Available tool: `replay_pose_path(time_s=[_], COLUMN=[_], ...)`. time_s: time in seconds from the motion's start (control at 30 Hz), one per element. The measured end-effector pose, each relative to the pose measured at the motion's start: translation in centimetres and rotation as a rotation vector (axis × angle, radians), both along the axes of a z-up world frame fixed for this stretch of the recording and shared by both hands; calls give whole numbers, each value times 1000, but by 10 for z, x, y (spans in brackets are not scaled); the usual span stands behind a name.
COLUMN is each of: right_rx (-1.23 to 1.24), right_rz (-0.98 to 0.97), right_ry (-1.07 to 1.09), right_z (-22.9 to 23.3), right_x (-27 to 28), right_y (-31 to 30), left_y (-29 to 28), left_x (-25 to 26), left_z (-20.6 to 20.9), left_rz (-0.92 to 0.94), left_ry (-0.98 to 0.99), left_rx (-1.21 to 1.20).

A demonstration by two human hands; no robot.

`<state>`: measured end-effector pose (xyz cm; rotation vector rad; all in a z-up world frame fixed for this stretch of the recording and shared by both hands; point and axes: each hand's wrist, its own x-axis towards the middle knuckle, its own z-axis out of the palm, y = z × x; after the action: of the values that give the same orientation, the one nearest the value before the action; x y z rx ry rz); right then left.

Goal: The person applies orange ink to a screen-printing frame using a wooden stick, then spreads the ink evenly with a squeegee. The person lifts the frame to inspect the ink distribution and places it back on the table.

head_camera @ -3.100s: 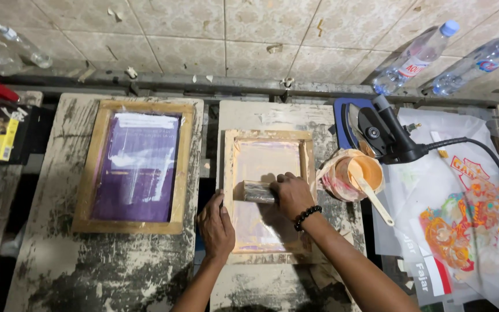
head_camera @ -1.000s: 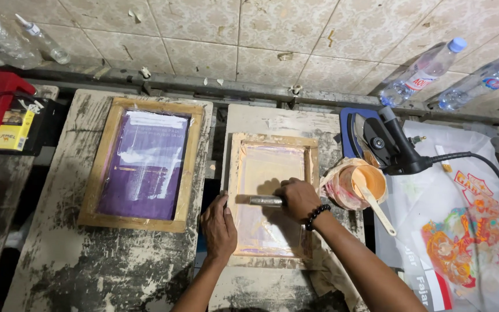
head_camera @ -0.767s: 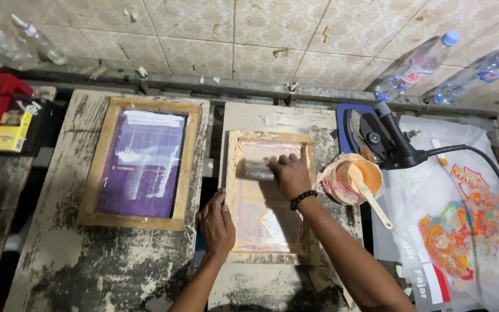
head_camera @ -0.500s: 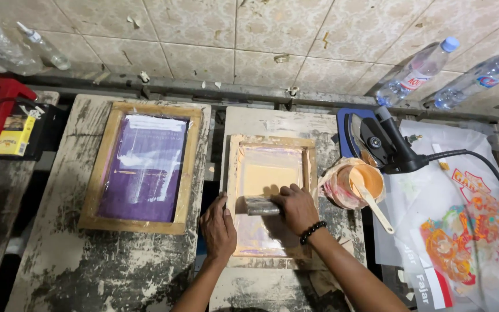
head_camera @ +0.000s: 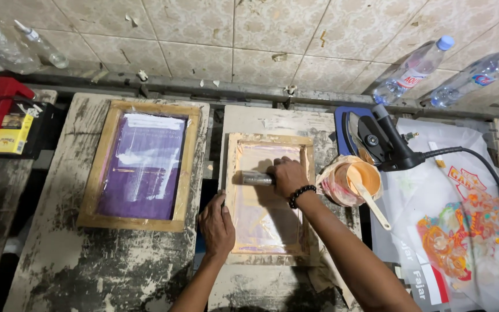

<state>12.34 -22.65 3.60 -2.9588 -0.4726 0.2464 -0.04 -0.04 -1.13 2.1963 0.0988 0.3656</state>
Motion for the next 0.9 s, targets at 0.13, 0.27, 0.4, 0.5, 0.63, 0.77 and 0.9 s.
replay_pose_path(time_s=[0.13,0.27,0.4,0.5,0.63,0.77,0.9], right_rx=[62,63,89,270,691,1024,1116], right_rz=[-49,56,-7,-402,-546,-824,-1045], right_ry=[86,98,261,468,440,493,521], right_z=[17,23,41,89,107,118,119], right_x=[-58,-91,-79,-74,-70,-78,-84], right_y=[15,21,6,0,-27,-30,-30], left_y=[0,0,6,22,41,53,55], left_x=[3,0,-11,-40,-69,-82,-89], left_z=[-2,-4,10,24,31,17,-4], left_rz=[0,-3,-91,-259,-518,-682,-741], left_ry=[-8,-35,-99,-51,49,-29,47], left_rx=[13,60,5,27,247,336,430])
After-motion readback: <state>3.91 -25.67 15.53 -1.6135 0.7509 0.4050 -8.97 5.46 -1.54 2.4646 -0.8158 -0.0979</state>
